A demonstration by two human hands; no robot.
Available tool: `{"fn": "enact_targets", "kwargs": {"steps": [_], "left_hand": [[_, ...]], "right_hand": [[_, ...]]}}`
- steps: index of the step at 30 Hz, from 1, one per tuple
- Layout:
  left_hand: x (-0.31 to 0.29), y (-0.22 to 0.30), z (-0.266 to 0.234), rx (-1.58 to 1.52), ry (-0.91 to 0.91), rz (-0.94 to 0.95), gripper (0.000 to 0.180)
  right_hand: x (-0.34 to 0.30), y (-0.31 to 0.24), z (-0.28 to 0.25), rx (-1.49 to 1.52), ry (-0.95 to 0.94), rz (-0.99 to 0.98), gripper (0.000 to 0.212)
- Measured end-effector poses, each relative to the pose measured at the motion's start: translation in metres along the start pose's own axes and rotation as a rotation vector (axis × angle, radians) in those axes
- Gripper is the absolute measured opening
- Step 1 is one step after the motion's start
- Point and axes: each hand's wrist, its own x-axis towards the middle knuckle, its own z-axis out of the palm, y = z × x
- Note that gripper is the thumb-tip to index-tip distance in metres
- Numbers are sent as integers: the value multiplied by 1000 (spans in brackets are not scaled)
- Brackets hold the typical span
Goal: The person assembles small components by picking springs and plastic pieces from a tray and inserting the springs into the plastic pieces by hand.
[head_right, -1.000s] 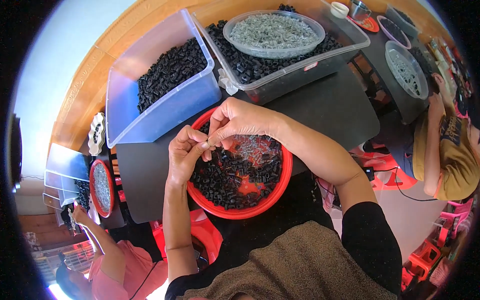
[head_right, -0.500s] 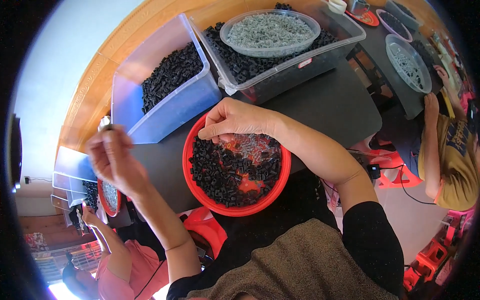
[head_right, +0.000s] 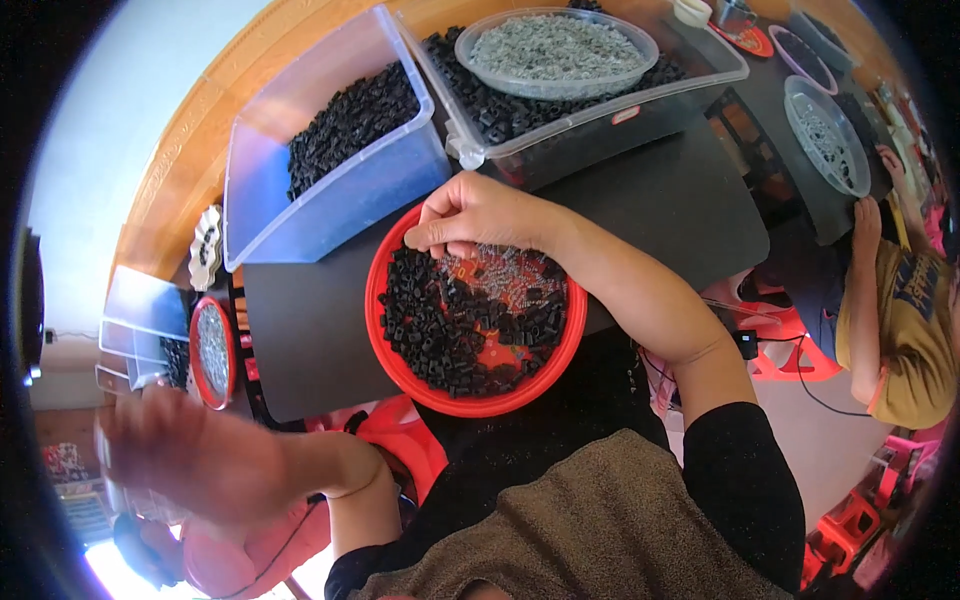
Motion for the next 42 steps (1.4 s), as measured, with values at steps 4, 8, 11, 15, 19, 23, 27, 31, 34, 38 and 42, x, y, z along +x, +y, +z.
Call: {"fn": "enact_targets", "kwargs": {"steps": [4,8,11,15,19,23,27,31,34,38,42], "left_hand": [[-19,45,55,-153,-99,152,33],[-23,63,61,-327,-221,243,29],[-22,74,59,-281,-294,264,25],[-32,89,68,-147,-259,270,21],[-51,105,72,-137,-191,275,19],[-60,114,83,-308,-244,374,20],[-72,130,94,-205,-143,348,20],[-82,128,95,-165,-203,380,21],[-91,134,99,-209,-216,366,29],[-103,143,96,-107,-182,332,25],[-115,152,83,-7,-154,297,25]], "right_hand": [[-2,-2,-2,34,49,4,20],[0,2,-7,45,56,-13,24],[3,3,-3,54,41,-37,24],[4,2,0,48,34,-54,25],[1,6,-5,38,29,-71,24],[1,12,-13,52,32,-101,26],[8,12,-8,-13,60,-134,19],[3,12,-13,-223,53,-155,14],[-2,9,-6,-868,130,-393,11],[-4,8,-12,-1071,63,-410,12],[-4,8,-10,-1160,43,-413,12]]}}
